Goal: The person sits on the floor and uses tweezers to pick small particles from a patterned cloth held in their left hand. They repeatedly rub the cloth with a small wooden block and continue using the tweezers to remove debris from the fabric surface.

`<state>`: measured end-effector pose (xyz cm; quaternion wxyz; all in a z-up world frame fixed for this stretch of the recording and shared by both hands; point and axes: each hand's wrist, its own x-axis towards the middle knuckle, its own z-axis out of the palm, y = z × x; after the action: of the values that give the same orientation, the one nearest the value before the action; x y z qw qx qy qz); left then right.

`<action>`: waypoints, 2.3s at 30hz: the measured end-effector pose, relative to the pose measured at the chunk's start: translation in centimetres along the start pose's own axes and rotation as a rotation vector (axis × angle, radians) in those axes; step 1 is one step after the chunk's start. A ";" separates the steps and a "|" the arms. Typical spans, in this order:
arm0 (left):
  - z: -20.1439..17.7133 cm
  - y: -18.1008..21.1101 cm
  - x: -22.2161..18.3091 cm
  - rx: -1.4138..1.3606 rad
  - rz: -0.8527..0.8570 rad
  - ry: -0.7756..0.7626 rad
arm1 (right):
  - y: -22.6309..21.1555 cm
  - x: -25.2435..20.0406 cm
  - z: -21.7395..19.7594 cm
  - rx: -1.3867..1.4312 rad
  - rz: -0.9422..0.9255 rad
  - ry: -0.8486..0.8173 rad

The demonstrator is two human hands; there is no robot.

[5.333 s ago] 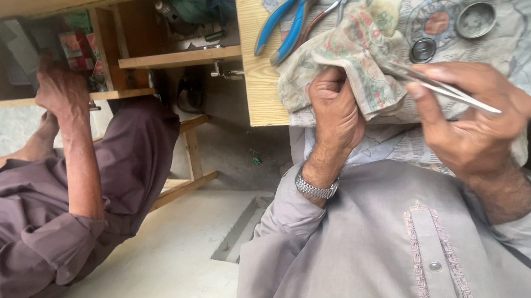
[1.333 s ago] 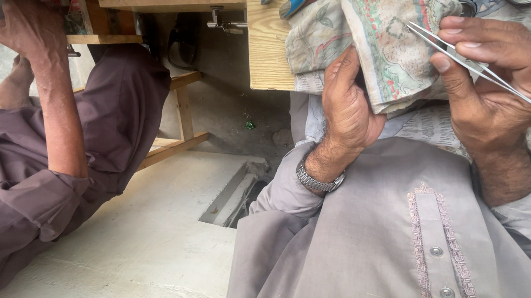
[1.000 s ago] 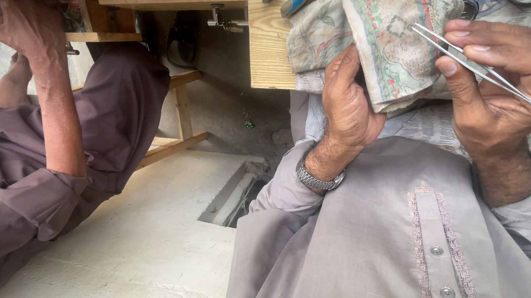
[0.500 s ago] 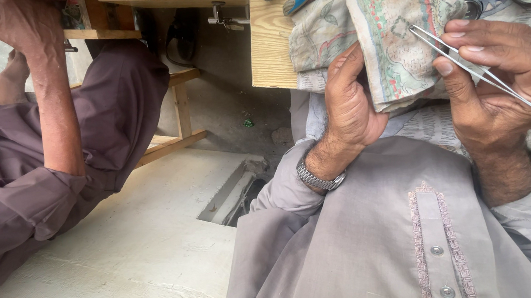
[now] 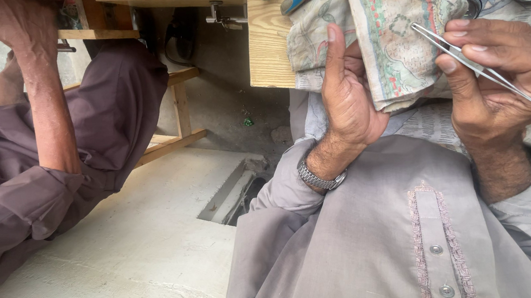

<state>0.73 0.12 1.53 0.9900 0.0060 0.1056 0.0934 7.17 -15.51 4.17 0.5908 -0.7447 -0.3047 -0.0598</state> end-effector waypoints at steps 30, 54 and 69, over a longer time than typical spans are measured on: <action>3.0 7.6 4.3 1.617 0.751 0.051 | 7.1 -5.3 -4.8 0.191 0.064 0.304; -0.8 -4.1 2.1 0.929 0.067 -0.280 | -1.5 -1.1 -3.4 0.197 0.083 0.243; 1.3 -2.3 2.7 1.190 0.302 -0.310 | -5.0 2.7 -9.4 -0.137 0.407 0.252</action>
<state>4.01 -1.63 2.14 0.7969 0.5838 -0.0071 0.1552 9.30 -22.46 12.39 0.5721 -0.8157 -0.0677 -0.0525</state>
